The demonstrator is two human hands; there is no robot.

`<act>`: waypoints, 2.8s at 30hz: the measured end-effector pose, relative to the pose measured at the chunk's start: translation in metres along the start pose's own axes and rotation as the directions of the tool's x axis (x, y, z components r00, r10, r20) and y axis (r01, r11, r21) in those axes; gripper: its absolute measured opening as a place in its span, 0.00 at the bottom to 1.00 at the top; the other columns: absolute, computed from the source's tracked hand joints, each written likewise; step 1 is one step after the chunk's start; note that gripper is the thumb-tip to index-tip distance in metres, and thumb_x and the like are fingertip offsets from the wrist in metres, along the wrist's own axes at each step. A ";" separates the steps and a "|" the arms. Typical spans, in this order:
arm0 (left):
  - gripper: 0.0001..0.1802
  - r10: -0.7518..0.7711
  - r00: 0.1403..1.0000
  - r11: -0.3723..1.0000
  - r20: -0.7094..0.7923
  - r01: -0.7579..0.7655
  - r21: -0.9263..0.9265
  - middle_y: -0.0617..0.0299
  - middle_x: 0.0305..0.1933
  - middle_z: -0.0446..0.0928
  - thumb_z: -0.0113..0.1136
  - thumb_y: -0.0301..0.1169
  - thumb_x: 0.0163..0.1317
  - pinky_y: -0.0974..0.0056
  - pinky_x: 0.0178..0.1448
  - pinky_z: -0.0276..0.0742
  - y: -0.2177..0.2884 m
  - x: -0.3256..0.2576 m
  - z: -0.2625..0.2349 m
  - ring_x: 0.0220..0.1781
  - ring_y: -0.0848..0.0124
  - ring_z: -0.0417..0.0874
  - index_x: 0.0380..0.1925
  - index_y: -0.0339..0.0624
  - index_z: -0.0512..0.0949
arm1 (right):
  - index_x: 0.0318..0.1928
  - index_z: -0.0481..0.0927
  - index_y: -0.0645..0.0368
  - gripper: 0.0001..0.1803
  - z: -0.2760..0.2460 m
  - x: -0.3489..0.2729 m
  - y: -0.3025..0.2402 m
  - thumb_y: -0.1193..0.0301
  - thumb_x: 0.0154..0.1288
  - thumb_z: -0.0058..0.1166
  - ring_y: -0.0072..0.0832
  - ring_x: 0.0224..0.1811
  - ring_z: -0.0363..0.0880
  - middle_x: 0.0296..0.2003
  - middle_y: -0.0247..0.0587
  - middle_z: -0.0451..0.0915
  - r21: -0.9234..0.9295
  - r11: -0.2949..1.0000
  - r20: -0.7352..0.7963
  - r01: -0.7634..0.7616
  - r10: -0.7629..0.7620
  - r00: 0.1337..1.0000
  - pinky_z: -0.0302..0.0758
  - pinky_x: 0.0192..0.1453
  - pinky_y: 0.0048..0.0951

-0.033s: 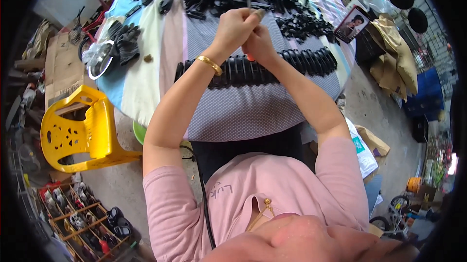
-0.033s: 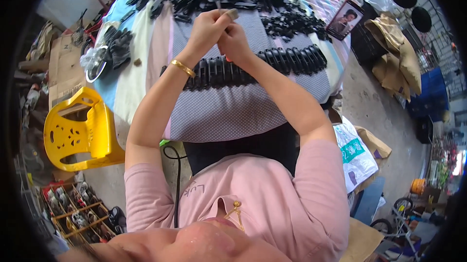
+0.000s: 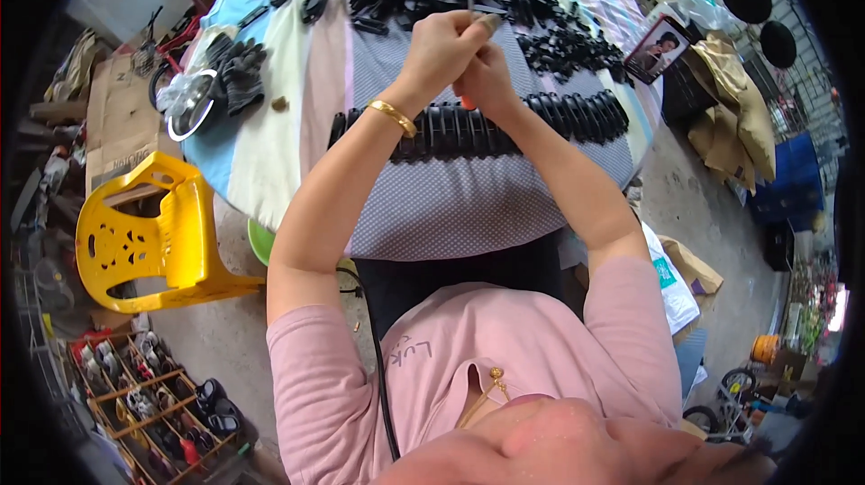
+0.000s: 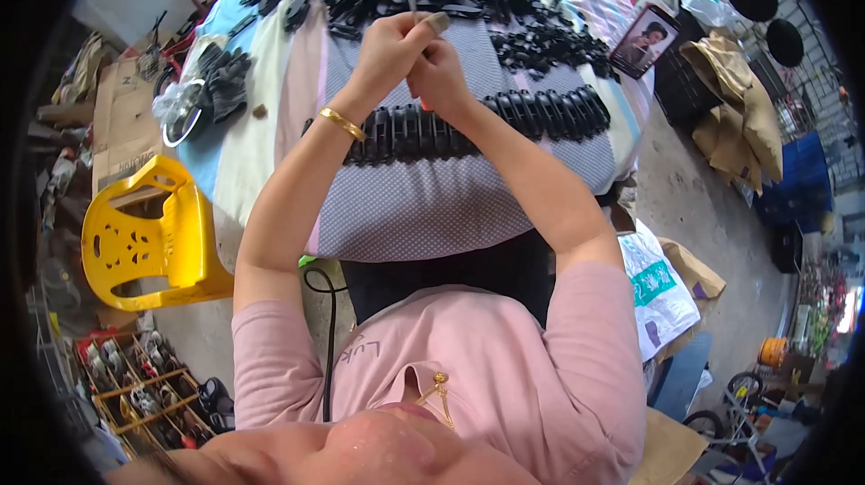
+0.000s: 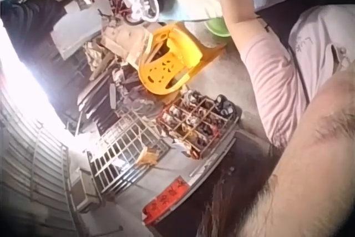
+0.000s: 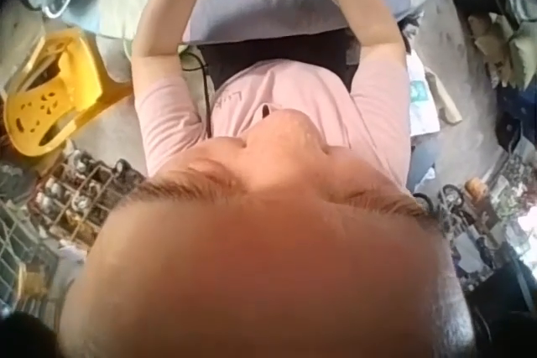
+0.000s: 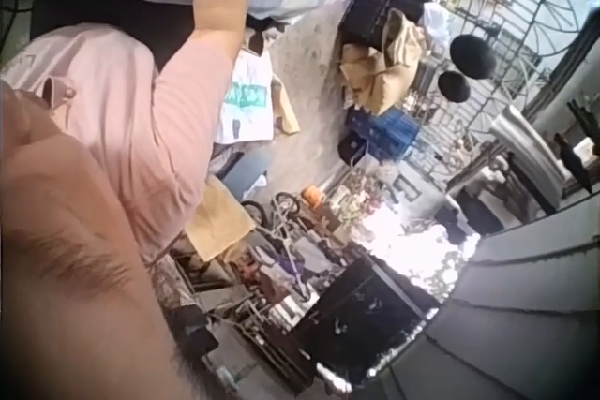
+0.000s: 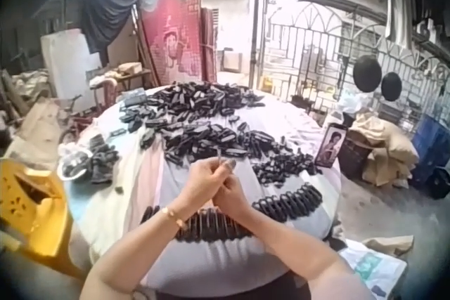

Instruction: Manually assembling small black plastic components by inserting metal pins and using a small screwdriver.

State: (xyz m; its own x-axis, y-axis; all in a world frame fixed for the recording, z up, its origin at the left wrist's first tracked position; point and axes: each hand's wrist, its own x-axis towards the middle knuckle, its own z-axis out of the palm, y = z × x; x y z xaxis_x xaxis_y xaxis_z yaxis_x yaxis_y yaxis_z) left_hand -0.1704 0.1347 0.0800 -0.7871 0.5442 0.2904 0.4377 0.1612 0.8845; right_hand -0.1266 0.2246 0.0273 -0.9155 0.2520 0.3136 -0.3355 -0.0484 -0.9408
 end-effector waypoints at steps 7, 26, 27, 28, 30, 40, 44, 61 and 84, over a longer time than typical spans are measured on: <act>0.16 -0.032 0.999 0.999 0.032 0.031 0.006 0.59 0.19 0.78 0.53 0.37 0.58 0.72 0.22 0.73 -0.024 0.000 0.001 0.19 0.76 0.78 0.31 0.35 0.81 | 0.20 0.71 0.62 0.17 0.010 -0.003 0.011 0.66 0.63 0.44 0.17 0.11 0.67 0.12 0.31 0.69 -0.034 0.995 -0.008 -0.096 0.096 0.995 0.62 0.13 0.18; 0.13 0.037 0.984 0.988 -0.176 -0.063 -0.144 0.56 0.23 0.79 0.55 0.35 0.57 0.71 0.30 0.71 -0.043 -0.009 -0.005 0.23 0.76 0.76 0.30 0.35 0.81 | 0.25 0.74 0.66 0.15 0.028 0.005 0.026 0.67 0.63 0.45 0.15 0.23 0.71 0.20 0.31 0.75 -0.020 0.999 0.056 -0.036 0.037 0.998 0.66 0.23 0.18; 0.14 0.073 0.971 0.970 -0.226 -0.122 -0.211 0.53 0.19 0.78 0.55 0.36 0.55 0.69 0.26 0.71 -0.044 -0.013 -0.003 0.19 0.73 0.76 0.26 0.33 0.80 | 0.25 0.74 0.66 0.15 0.030 0.003 0.030 0.67 0.62 0.45 0.15 0.23 0.71 0.21 0.31 0.75 -0.032 0.998 0.010 0.055 -0.055 0.998 0.66 0.23 0.18; 0.14 0.070 0.972 0.971 -0.226 -0.118 -0.210 0.53 0.19 0.78 0.55 0.36 0.55 0.69 0.26 0.71 -0.045 -0.014 -0.004 0.19 0.73 0.76 0.26 0.33 0.80 | 0.26 0.75 0.67 0.14 0.029 0.005 0.034 0.68 0.62 0.45 0.16 0.24 0.72 0.21 0.31 0.75 -0.036 0.994 0.017 0.099 -0.099 0.995 0.68 0.25 0.19; 0.13 0.039 0.982 0.987 -0.186 -0.067 -0.145 0.57 0.25 0.80 0.54 0.34 0.57 0.72 0.33 0.72 -0.040 -0.016 -0.006 0.26 0.77 0.77 0.31 0.35 0.81 | 0.23 0.73 0.63 0.15 0.032 0.002 0.026 0.68 0.63 0.44 0.15 0.18 0.70 0.17 0.30 0.72 -0.044 0.992 0.018 0.116 -0.116 0.993 0.63 0.19 0.18; 0.13 -0.015 0.990 0.997 -0.137 0.003 -0.083 0.58 0.28 0.82 0.54 0.33 0.57 0.72 0.36 0.73 -0.024 -0.013 -0.027 0.30 0.79 0.78 0.34 0.37 0.82 | 0.25 0.74 0.65 0.14 0.032 0.012 0.018 0.68 0.62 0.44 0.16 0.21 0.72 0.19 0.32 0.75 -0.054 0.995 0.142 -0.084 0.091 0.986 0.65 0.22 0.18; 0.13 0.034 0.973 0.991 -0.229 -0.062 -0.116 0.54 0.21 0.79 0.56 0.34 0.54 0.69 0.29 0.72 -0.038 -0.023 -0.025 0.21 0.73 0.77 0.27 0.34 0.80 | 0.25 0.74 0.66 0.14 0.048 0.006 0.026 0.69 0.62 0.43 0.17 0.21 0.72 0.17 0.31 0.73 -0.054 0.991 0.064 -0.125 0.128 0.990 0.65 0.22 0.19; 0.13 -0.056 0.986 0.993 -0.155 0.038 -0.115 0.63 0.27 0.80 0.54 0.34 0.57 0.75 0.36 0.72 -0.033 -0.023 -0.034 0.29 0.80 0.76 0.34 0.35 0.81 | 0.20 0.72 0.62 0.16 0.057 0.007 0.020 0.68 0.62 0.42 0.18 0.11 0.68 0.14 0.32 0.71 0.059 0.996 0.045 0.072 -0.074 0.996 0.61 0.12 0.19; 0.11 -0.009 0.967 0.981 -0.255 -0.040 -0.189 0.65 0.29 0.80 0.56 0.30 0.57 0.75 0.37 0.71 -0.058 -0.026 -0.053 0.31 0.80 0.76 0.32 0.33 0.81 | 0.24 0.73 0.62 0.12 0.080 0.015 0.034 0.68 0.61 0.45 0.18 0.12 0.67 0.15 0.32 0.71 -0.012 1.000 0.100 -0.004 0.005 0.995 0.61 0.13 0.19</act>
State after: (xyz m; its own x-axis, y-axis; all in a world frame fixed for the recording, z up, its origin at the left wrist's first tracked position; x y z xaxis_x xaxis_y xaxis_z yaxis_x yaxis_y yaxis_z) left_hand -0.1978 0.0677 0.0406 -0.8761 0.3145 0.3655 0.3791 -0.0193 0.9252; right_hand -0.1697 0.1495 0.0101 -0.9348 0.1536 0.3202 -0.3293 -0.0376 -0.9435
